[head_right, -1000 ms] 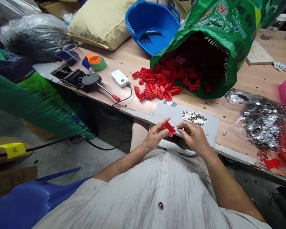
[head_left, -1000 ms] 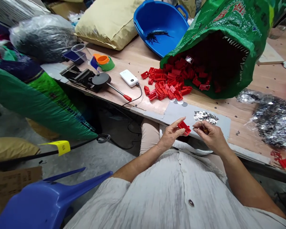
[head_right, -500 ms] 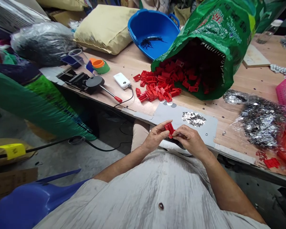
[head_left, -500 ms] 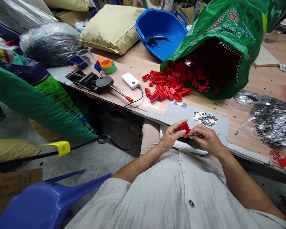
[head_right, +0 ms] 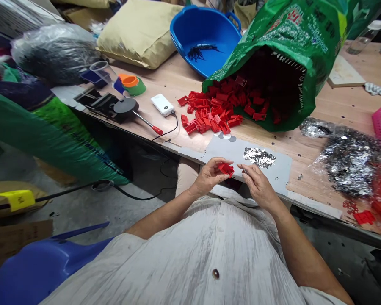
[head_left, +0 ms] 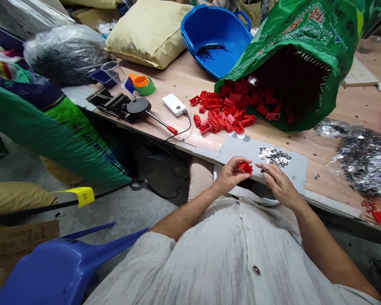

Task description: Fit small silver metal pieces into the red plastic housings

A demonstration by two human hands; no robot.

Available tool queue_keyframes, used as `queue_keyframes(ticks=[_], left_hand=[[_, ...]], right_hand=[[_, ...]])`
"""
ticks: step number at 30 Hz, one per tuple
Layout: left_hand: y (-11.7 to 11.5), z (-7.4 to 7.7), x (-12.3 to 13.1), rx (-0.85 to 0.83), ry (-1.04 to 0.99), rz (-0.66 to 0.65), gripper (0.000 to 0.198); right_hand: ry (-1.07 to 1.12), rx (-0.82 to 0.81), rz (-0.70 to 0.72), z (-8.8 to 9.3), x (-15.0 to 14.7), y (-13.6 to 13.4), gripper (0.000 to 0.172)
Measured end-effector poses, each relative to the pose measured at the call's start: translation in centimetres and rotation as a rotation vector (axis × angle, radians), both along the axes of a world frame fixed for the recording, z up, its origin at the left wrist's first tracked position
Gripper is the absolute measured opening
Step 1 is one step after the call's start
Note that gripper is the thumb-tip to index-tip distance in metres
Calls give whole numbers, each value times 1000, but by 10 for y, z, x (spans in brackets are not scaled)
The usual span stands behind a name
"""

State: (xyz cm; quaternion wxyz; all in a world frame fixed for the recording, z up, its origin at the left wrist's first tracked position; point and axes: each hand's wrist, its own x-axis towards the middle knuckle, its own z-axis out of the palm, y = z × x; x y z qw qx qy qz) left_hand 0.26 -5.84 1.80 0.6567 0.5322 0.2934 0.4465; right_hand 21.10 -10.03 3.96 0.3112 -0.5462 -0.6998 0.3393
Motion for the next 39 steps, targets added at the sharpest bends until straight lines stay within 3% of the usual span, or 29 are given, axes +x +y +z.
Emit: queue_keyframes(ticks=[4,8,16,26,39], left_hand=[[16,-4,-2,214,239,8,36],[30,-5,-3,314,435,-35,36],[45,-10,-3,457,495,-134,46],[50,-7,-4,434,550,-167,39],[47,-15,0,390,515,-106,35]], right_hand=[[-142,76,0,-9,-1,3,36],[-226,98,-26,-13,-3,10,28],[-272,115,12,-15,-3,19,23],[-308,133,25,-20,-5,20,22],[-571,81,-122,-9,-38,17,21]])
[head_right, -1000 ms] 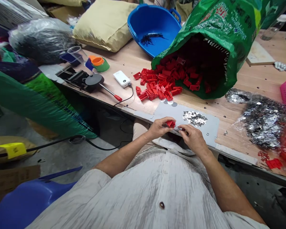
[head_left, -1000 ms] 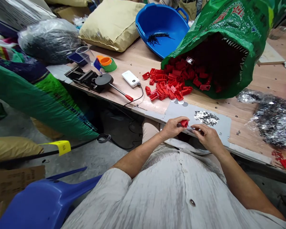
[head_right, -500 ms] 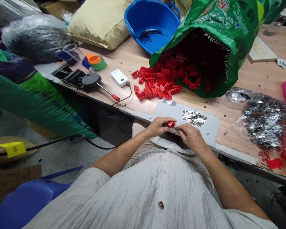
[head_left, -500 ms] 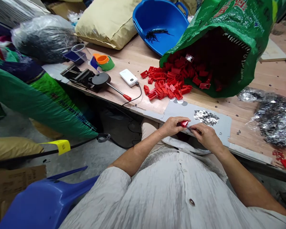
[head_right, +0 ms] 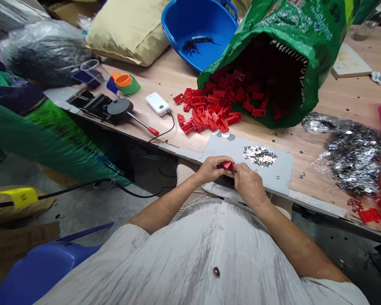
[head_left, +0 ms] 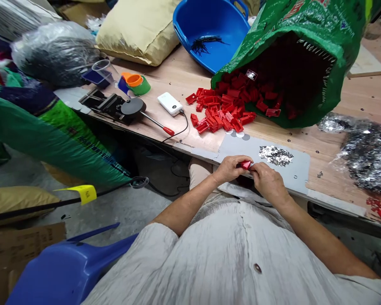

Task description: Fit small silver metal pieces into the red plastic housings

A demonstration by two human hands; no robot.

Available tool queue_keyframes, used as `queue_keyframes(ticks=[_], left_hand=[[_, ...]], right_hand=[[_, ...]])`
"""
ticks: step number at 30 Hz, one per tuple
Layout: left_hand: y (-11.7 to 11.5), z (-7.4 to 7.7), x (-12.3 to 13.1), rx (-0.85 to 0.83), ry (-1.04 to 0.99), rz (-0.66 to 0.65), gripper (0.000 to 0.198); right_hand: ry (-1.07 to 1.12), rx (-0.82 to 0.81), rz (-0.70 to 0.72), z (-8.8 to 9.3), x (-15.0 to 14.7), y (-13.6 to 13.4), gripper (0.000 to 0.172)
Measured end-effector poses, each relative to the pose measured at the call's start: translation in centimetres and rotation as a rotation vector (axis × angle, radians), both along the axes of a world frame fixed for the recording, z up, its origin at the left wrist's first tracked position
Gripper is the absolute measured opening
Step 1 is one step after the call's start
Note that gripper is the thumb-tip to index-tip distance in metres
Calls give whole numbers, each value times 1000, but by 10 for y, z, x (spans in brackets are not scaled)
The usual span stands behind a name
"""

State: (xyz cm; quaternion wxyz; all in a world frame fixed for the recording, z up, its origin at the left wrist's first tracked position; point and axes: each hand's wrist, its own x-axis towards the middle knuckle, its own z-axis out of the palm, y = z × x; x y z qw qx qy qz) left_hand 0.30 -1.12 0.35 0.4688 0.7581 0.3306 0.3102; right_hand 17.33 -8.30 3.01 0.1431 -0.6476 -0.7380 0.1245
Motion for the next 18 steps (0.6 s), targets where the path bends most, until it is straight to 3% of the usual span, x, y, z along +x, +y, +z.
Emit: queue_keyframes(ticks=[6,13,18], left_hand=[[-4,2,-1,-31,-13,-18,32],[-15,7,-3,-103,-78,54,30],[-25,9,-2,-288,-350,73,37]], right_hand=[[128,-49,86,2,18,1,17],[268,4,49,14,34,-13,17],[441,-106,35,18,29,-23,21]])
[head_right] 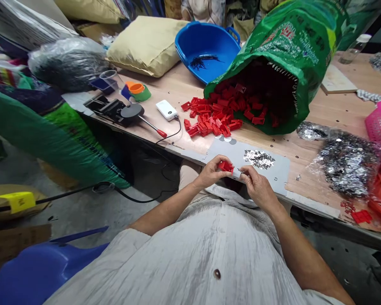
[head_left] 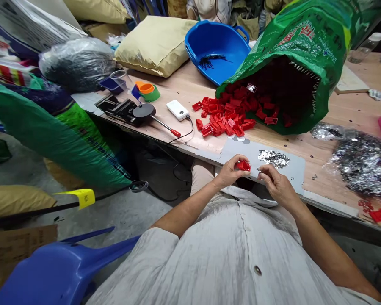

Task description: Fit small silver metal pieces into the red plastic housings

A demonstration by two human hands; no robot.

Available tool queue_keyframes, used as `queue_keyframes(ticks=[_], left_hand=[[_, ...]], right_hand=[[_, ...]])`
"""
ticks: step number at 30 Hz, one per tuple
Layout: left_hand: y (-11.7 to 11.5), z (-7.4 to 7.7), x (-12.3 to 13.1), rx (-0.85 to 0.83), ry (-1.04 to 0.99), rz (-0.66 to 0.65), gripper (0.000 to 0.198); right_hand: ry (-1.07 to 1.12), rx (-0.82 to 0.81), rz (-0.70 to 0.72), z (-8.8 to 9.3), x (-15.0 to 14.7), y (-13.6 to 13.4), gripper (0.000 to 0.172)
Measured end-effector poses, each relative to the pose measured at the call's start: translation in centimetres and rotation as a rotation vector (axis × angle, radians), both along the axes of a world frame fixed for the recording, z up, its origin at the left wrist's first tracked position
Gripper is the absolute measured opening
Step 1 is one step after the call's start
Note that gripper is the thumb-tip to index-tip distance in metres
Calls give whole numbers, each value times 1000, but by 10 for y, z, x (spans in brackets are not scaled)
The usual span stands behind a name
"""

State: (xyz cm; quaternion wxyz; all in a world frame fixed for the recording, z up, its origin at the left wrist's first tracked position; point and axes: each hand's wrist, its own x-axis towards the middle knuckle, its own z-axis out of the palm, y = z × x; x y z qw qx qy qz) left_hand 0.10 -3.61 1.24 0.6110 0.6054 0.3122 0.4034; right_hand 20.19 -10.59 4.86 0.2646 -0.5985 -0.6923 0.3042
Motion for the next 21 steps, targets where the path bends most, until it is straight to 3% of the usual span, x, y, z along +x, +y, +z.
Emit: queue_keyframes(ticks=[3,8,15,21], left_hand=[[-6,5,0,-90,-157,-1,43],[-14,20,1,-159,-190,73,36],[-24,29,6,-693,-549,-2,33],[-32,34,13,-912,-662,-4,15]], right_hand=[[40,-16,6,3,-3,-3,28],[71,-4,30,7,-5,-5,35],[77,29,105,14,-13,-8,47],[15,100,102,15,-16,-8,42]])
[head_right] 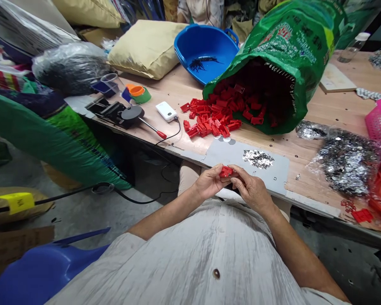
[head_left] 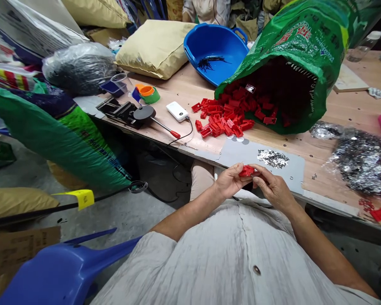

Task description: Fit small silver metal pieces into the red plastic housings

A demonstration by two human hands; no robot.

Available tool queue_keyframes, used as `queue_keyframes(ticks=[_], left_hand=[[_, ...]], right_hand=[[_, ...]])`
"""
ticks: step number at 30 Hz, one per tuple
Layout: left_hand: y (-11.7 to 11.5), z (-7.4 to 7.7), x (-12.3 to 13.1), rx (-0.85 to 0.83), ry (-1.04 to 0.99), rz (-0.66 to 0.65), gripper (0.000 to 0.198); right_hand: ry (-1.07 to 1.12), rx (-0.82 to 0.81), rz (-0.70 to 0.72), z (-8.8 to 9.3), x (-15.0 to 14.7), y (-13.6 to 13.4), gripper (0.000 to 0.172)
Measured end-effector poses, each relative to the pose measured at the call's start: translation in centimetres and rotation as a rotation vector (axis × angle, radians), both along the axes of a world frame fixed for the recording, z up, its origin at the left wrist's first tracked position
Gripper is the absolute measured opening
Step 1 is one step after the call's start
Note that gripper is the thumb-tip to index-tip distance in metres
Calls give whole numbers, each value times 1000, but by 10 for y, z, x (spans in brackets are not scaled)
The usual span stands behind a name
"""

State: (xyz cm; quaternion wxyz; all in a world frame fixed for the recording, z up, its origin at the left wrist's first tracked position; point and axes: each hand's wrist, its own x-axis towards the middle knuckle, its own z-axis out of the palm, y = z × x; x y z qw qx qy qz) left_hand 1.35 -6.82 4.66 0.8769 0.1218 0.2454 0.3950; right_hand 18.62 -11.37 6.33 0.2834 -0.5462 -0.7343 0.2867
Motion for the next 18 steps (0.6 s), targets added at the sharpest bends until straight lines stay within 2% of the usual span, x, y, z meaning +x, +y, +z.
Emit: queue_keyframes(ticks=[4,11,18], left_hand=[[-2,6,3,-99,19,-13,19],[-4,11,4,-136,5,-5,32],[-6,13,6,-151,7,40,27]], right_hand=[[1,35,2,0,0,0,40],[-4,96,5,0,-2,-1,38],[-106,273,-54,-8,-6,2,36]])
